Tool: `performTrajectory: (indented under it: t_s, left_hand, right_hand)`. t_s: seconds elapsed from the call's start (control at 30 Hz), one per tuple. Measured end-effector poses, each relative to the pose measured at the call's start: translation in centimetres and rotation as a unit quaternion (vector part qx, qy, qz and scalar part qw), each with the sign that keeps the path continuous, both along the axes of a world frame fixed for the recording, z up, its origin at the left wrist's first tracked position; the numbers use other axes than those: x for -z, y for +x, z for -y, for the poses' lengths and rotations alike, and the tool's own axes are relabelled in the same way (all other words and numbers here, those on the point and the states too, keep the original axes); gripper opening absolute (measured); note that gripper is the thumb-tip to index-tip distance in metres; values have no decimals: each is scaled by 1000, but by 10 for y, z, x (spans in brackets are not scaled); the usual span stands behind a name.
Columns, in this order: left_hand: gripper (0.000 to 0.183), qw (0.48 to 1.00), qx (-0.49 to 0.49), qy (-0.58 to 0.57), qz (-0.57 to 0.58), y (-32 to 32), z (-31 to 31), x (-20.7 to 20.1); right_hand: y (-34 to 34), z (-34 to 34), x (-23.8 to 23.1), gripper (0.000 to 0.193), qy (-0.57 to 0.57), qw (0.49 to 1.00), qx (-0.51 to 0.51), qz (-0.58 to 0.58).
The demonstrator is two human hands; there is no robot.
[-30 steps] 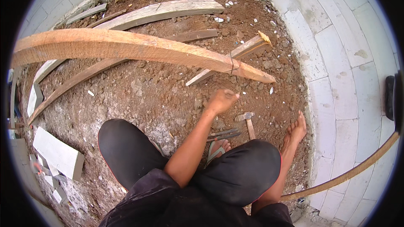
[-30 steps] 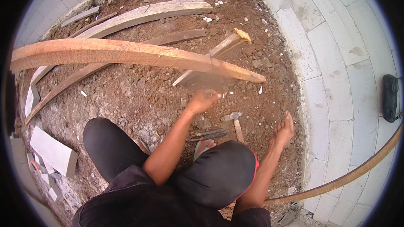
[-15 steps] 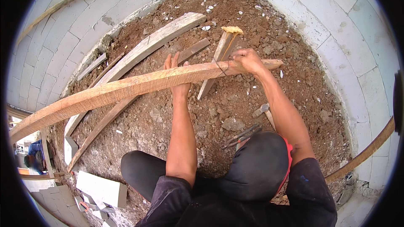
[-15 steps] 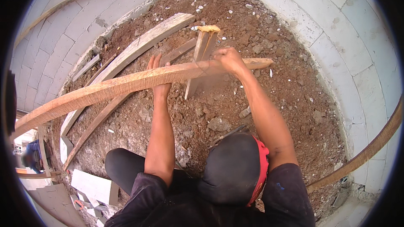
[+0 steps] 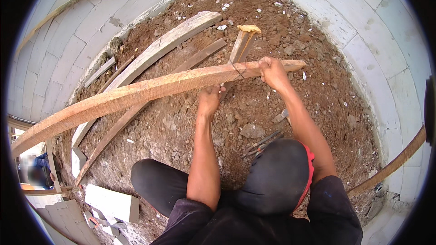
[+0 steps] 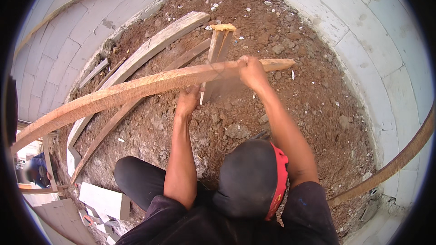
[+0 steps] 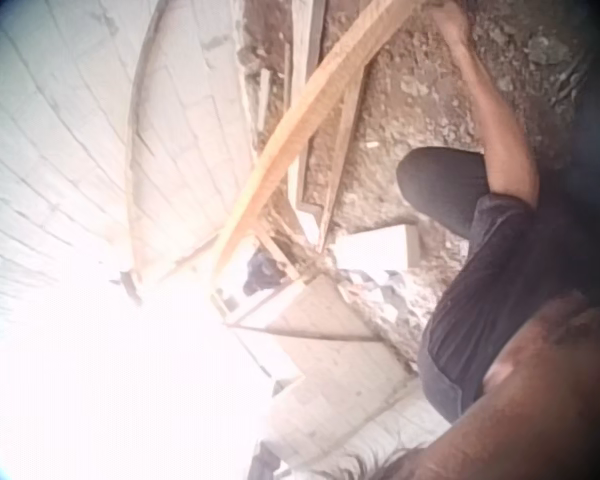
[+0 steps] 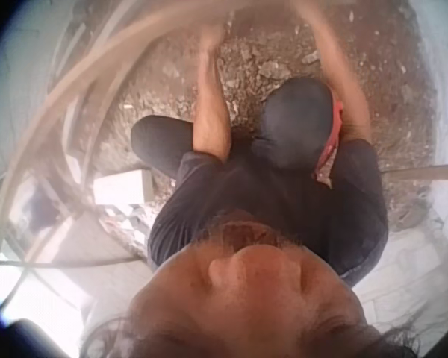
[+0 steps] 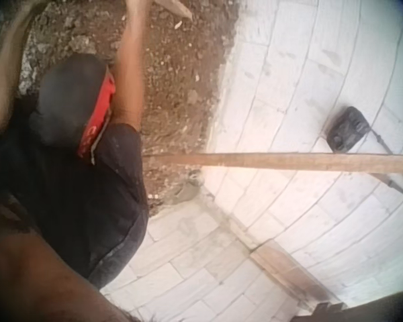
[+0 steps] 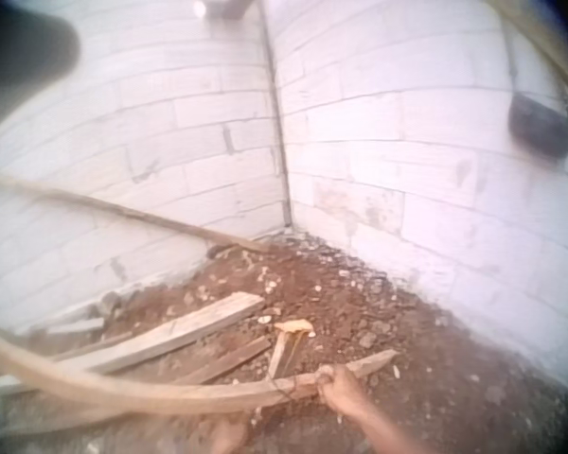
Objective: The person wraps wire around a wooden beam, hammers the beam into place, and then uses pliers to twist and tighten the wire around the beam before standing up and moving through the construction site.
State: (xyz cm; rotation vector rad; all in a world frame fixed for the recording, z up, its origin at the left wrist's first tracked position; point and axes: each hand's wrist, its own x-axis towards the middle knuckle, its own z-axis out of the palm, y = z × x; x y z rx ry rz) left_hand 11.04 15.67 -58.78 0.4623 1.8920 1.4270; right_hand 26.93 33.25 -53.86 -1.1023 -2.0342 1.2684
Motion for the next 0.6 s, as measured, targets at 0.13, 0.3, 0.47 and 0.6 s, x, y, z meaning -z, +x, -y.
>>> performTrajectory:
  t_s: [0.13, 0.3, 0.47, 0.6]
  left_hand:
    - [33, 991, -77, 37, 107, 31, -10, -8]
    - [34, 945, -120, 151, 265, 43, -1, -2]
    - [36, 972, -95, 95, 195, 35, 7, 1]
    - [46, 982, -80, 47, -164, 29, 11, 11]
  right_hand:
    - [4, 26, 37, 27, -16, 995, 22, -96]
    - [-8, 51, 18, 29, -22, 996, -8, -92]
    - [-2, 51, 31, 28, 122, 982, 2, -146]
    - [2, 54, 6, 25, -155, 978, 4, -140]
